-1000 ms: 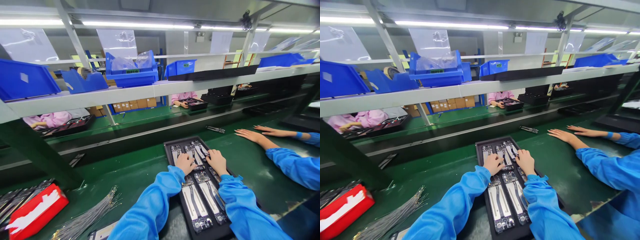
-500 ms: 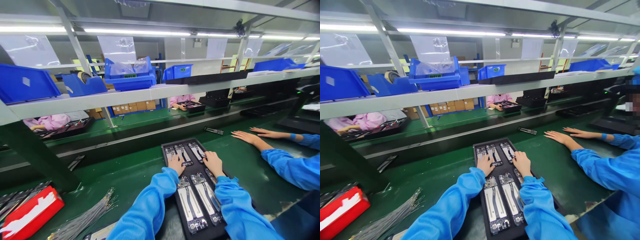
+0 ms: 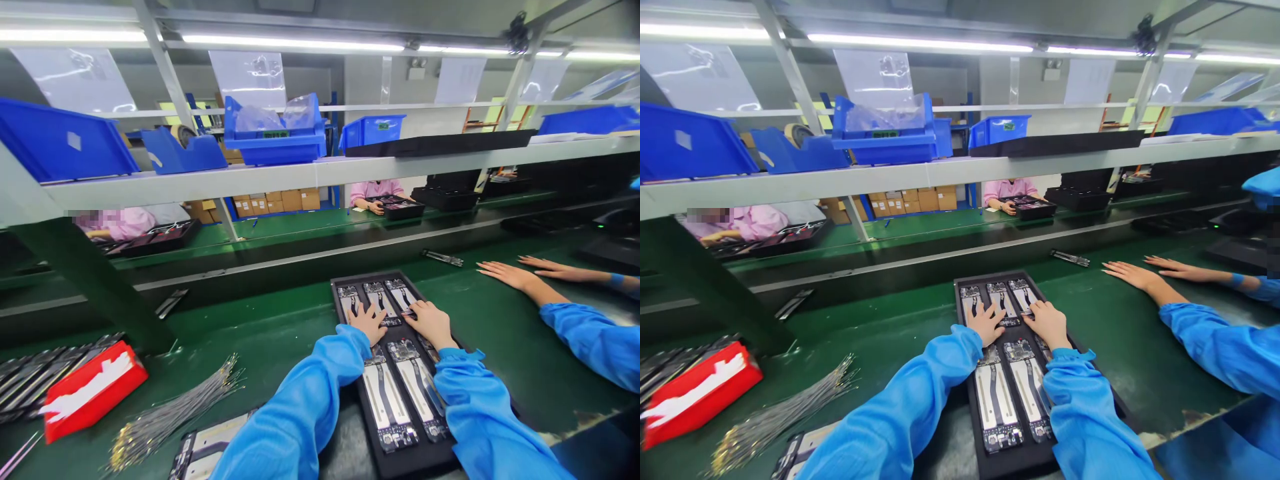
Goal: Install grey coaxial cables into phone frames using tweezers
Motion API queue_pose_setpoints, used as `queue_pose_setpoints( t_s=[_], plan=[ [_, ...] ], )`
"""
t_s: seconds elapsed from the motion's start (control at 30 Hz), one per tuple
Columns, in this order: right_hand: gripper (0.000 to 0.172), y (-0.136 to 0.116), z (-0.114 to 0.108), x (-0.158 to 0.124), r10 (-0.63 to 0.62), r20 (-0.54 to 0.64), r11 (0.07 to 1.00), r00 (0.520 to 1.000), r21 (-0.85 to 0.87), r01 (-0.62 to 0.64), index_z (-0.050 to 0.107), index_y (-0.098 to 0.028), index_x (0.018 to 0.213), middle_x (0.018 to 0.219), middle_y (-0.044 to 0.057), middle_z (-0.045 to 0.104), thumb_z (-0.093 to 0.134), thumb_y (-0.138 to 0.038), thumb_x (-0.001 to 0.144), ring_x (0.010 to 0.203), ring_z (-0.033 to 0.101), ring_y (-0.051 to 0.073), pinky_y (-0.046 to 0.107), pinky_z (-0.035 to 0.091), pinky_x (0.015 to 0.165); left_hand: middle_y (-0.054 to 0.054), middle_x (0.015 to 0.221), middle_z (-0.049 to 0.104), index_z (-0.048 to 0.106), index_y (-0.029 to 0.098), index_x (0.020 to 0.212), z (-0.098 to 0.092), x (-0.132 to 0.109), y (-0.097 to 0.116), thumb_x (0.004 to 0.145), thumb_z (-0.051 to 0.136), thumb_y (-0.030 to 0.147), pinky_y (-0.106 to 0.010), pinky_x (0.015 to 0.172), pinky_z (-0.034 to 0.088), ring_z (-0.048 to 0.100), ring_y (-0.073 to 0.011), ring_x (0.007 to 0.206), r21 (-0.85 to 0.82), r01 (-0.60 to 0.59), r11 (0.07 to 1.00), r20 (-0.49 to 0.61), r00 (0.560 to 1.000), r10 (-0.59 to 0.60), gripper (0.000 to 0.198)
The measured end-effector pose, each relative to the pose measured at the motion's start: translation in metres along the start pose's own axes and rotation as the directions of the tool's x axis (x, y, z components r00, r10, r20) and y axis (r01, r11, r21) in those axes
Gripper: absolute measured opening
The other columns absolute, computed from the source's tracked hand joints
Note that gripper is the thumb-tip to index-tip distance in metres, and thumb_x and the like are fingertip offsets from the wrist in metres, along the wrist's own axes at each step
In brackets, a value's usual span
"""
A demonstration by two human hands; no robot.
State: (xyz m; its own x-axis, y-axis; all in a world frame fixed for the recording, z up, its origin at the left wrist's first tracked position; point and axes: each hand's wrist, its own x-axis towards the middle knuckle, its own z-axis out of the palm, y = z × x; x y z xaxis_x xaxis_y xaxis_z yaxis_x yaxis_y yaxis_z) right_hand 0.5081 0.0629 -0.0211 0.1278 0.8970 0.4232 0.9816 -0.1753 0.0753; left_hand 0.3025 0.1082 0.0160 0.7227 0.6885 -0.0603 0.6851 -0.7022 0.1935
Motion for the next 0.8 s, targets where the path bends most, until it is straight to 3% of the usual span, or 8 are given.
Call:
queue_pose_setpoints(
  t_s=[0.13,0.27,0.37,0.5,0.57,0.63,0.73,0.8],
  plan=[
    [0.029,0.002,0.002,0.002,0.002,0.037,1.000,0.999,-0.026,-0.001,0.060,-0.019,0.086,0.091,0.006,0.060,0.042,-0.042,0.084,0.090,0.049,0.021,0.027,0.030,0.058,0.001,0.146,0.020,0.017,0.041,0.136,-0.028,-0.058,-0.015,0.085,0.035,0.054,-0.055,0.104,0.016,0.017,-0.0306,0.132,-0.058,-0.118,0.991,0.001,0.993,0.119,0.056],
    [0.030,0.011,0.000,0.005,-0.031,0.097,0.999,0.995,-0.017,0.033,0.060,-0.019,0.089,0.095,0.007,0.060,0.043,-0.042,0.084,0.092,0.049,0.022,0.028,0.032,0.061,0.001,0.142,0.030,0.031,0.039,0.132,-0.048,-0.161,-0.073,0.083,0.046,0.048,-0.048,0.106,0.020,0.020,-0.0269,0.132,-0.127,-0.213,0.969,0.004,0.977,0.215,0.052],
    [0.027,0.025,-0.007,0.014,-0.070,0.150,0.998,0.986,0.019,0.068,0.063,-0.016,0.089,0.095,0.010,0.061,0.051,-0.038,0.081,0.085,0.052,0.021,0.031,0.035,0.065,-0.001,0.139,0.035,0.043,0.034,0.127,-0.043,-0.254,-0.120,0.081,0.052,0.038,-0.045,0.107,0.020,0.023,-0.0257,0.132,-0.138,0.046,0.989,-0.021,0.999,-0.050,0.047],
    [0.021,0.028,-0.019,0.042,-0.056,0.210,0.998,0.976,0.027,0.052,0.066,-0.012,0.077,0.084,0.017,0.062,0.066,-0.032,0.070,0.071,0.054,0.025,0.035,0.034,0.060,-0.003,0.137,0.039,0.048,0.030,0.124,-0.017,-0.352,-0.146,0.077,0.055,0.032,-0.043,0.107,0.021,0.026,-0.0251,0.130,-0.177,0.320,0.931,-0.047,0.942,-0.332,0.047],
    [0.019,0.008,-0.027,0.055,-0.044,0.163,0.999,0.986,0.031,0.040,0.066,-0.011,0.078,0.089,0.021,0.060,0.065,-0.028,0.071,0.075,0.054,0.028,0.038,0.033,0.061,-0.004,0.134,0.041,0.047,0.029,0.124,-0.004,-0.374,-0.143,0.077,0.055,0.031,-0.042,0.107,0.023,0.029,-0.0241,0.128,-0.184,0.342,0.921,-0.065,0.931,-0.359,0.047],
    [0.018,-0.029,-0.034,0.062,-0.091,0.103,0.993,0.991,0.087,0.082,0.064,-0.011,0.085,0.096,0.022,0.058,0.060,-0.024,0.075,0.084,0.053,0.030,0.039,0.034,0.066,-0.005,0.131,0.044,0.046,0.028,0.125,0.007,-0.373,-0.136,0.077,0.055,0.031,-0.040,0.106,0.026,0.033,-0.0230,0.125,-0.179,0.296,0.938,-0.077,0.947,-0.313,0.049],
    [0.021,-0.101,-0.042,0.052,-0.245,0.129,0.957,0.961,0.192,0.218,0.061,-0.015,0.093,0.102,0.014,0.059,0.055,-0.029,0.078,0.093,0.052,0.028,0.035,0.036,0.070,-0.006,0.134,0.040,0.039,0.028,0.129,0.020,-0.346,-0.128,0.075,0.058,0.033,-0.042,0.105,0.025,0.030,-0.0250,0.126,-0.143,0.168,0.975,-0.086,0.980,-0.181,0.058],
    [0.022,-0.147,-0.051,0.028,-0.321,0.146,0.922,0.936,0.274,0.274,0.061,-0.017,0.092,0.098,0.010,0.061,0.050,-0.033,0.081,0.092,0.053,0.025,0.033,0.038,0.072,-0.010,0.137,0.034,0.035,0.025,0.132,0.027,-0.324,-0.129,0.074,0.060,0.039,-0.046,0.105,0.022,0.026,-0.0291,0.128,-0.094,0.130,0.987,-0.114,0.984,-0.140,0.065]
  ],
)
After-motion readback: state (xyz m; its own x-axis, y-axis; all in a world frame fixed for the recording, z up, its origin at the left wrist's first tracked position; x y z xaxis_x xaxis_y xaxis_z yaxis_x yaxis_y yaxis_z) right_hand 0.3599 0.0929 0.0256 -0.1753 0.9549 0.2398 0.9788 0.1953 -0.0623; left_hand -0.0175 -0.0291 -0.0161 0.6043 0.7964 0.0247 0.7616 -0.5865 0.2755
